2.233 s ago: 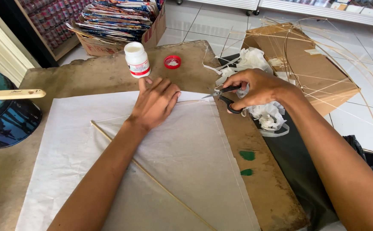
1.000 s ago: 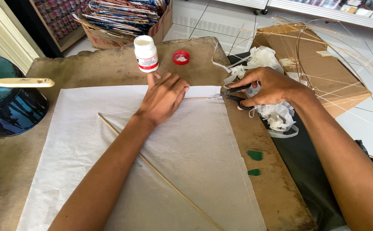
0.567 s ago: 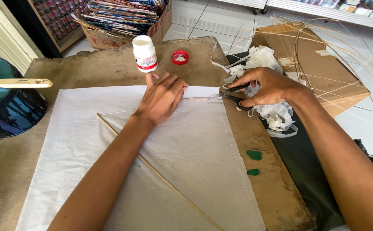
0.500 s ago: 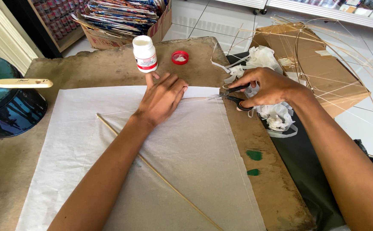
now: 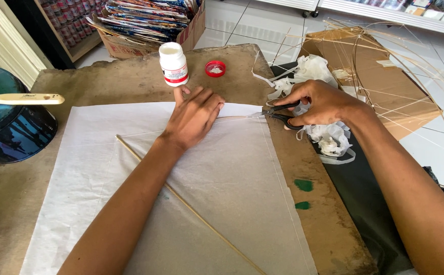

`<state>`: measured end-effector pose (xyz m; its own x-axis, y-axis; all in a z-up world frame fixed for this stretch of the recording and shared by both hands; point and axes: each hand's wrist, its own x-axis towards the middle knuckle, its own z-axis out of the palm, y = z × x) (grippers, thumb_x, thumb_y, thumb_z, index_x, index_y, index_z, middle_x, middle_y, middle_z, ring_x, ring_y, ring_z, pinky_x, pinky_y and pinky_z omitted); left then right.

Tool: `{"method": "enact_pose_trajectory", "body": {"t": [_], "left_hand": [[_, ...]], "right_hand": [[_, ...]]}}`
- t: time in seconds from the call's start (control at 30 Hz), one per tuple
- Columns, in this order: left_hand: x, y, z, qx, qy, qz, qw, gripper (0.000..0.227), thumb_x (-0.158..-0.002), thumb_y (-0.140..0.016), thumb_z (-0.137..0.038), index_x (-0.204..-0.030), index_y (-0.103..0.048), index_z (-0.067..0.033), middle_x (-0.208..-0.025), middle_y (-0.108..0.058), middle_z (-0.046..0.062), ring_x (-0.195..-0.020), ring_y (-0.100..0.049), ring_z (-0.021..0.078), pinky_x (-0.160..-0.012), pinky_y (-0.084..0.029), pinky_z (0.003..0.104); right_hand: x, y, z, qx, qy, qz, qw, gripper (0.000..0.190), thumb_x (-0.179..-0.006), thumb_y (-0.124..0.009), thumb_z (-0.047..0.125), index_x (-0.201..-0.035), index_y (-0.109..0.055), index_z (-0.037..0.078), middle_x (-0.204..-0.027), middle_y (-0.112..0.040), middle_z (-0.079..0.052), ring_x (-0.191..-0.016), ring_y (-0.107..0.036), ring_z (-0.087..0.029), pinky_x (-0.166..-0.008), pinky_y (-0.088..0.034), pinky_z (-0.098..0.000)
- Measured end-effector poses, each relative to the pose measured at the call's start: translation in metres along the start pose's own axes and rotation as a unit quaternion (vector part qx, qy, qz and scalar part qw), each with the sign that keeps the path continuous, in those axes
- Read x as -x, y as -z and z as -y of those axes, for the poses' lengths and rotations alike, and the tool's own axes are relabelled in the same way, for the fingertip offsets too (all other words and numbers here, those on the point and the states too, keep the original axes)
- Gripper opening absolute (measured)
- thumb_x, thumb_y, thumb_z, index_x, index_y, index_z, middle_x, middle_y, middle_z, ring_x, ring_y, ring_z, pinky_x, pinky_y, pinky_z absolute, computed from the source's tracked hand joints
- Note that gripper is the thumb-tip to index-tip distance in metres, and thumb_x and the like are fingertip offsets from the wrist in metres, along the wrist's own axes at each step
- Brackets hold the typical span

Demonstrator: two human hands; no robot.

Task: Trimming excess paper from the edges of a kite frame using scissors

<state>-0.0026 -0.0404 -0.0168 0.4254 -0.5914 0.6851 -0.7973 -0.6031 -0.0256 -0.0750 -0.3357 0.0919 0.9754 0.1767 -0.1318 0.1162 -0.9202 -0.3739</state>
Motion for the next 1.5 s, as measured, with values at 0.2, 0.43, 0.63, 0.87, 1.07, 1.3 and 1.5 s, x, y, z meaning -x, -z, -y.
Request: {"method": "enact_pose_trajectory", "body": {"t": [0.2,0.43,0.63,0.87,1.07,1.3,1.5], "left_hand": [[0.000,0.001,-0.001,0.007,0.006,0.001,1.000,0.011,-0.106,-0.049,-0.022,-0.098,-0.056,-0.0184,-0.084,-0.055,0.000,-0.089,-0.058,0.0191,-0.096,-0.026,0.046],[0.001,-0.001,0.000,0.000,0.001,-0.005,1.000,0.011,-0.107,-0.050,-0.023,-0.098,-0.055,-0.0189,-0.085,-0.055,0.000,-0.089,-0.058,0.0187,-0.096,-0.026,0.046],[0.001,-0.001,0.001,0.000,0.001,-0.001,1.000,0.011,-0.106,-0.050,-0.022,-0.098,-0.056,-0.0186,-0.085,-0.055,0.000,-0.089,-0.058,0.0192,-0.096,-0.025,0.047],[0.001,-0.001,0.000,0.001,0.005,0.004,1.000,0.011,-0.106,-0.050,-0.022,-0.098,-0.056,-0.0190,-0.084,-0.055,-0.002,-0.090,-0.058,0.0180,-0.097,-0.025,0.046],[0.001,-0.001,0.001,0.000,0.002,-0.006,1.000,0.011,-0.106,-0.049,-0.023,-0.098,-0.055,-0.0191,-0.084,-0.054,-0.001,-0.089,-0.058,0.0184,-0.096,-0.026,0.046],[0.001,-0.003,0.002,-0.002,-0.002,-0.015,1.000,0.010,-0.106,-0.049,-0.022,-0.097,-0.055,-0.0191,-0.083,-0.054,-0.001,-0.088,-0.058,0.0187,-0.095,-0.026,0.046],[0.001,-0.001,-0.001,0.005,0.007,-0.017,1.000,0.012,-0.106,-0.049,-0.022,-0.095,-0.054,-0.0189,-0.082,-0.054,0.000,-0.087,-0.058,0.0184,-0.096,-0.025,0.046]], "right_hand": [[-0.003,-0.001,-0.005,-0.001,-0.003,-0.005,1.000,0.052,-0.072,-0.088,0.016,-0.122,-0.076,0.020,-0.094,-0.072,-0.009,-0.080,-0.047,-0.020,-0.069,-0.042,-0.0349],[-0.004,-0.002,-0.006,0.004,-0.001,-0.006,1.000,0.049,-0.073,-0.087,0.017,-0.121,-0.077,0.020,-0.091,-0.071,-0.008,-0.079,-0.046,-0.019,-0.068,-0.041,-0.0344],[-0.010,-0.006,-0.019,0.002,0.014,-0.008,1.000,0.049,-0.071,-0.087,0.017,-0.119,-0.078,0.025,-0.089,-0.071,-0.007,-0.078,-0.047,-0.018,-0.068,-0.042,-0.0346],[-0.002,0.000,-0.001,0.005,-0.015,-0.003,1.000,0.049,-0.072,-0.086,0.016,-0.119,-0.078,0.023,-0.090,-0.072,-0.009,-0.078,-0.047,-0.021,-0.070,-0.042,-0.0368],[0.002,0.004,0.000,0.007,-0.026,0.008,1.000,0.056,-0.067,-0.089,0.022,-0.122,-0.077,0.021,-0.093,-0.071,-0.007,-0.081,-0.049,-0.020,-0.071,-0.044,-0.0356],[-0.001,0.002,-0.008,0.001,-0.033,0.017,0.999,0.056,-0.065,-0.090,0.024,-0.120,-0.077,0.018,-0.096,-0.074,-0.008,-0.082,-0.052,-0.020,-0.072,-0.046,-0.0358],[0.002,0.003,-0.004,-0.005,-0.049,0.029,0.998,0.058,-0.067,-0.090,0.025,-0.121,-0.075,0.013,-0.098,-0.073,-0.012,-0.083,-0.050,-0.022,-0.074,-0.044,-0.0360]]}}
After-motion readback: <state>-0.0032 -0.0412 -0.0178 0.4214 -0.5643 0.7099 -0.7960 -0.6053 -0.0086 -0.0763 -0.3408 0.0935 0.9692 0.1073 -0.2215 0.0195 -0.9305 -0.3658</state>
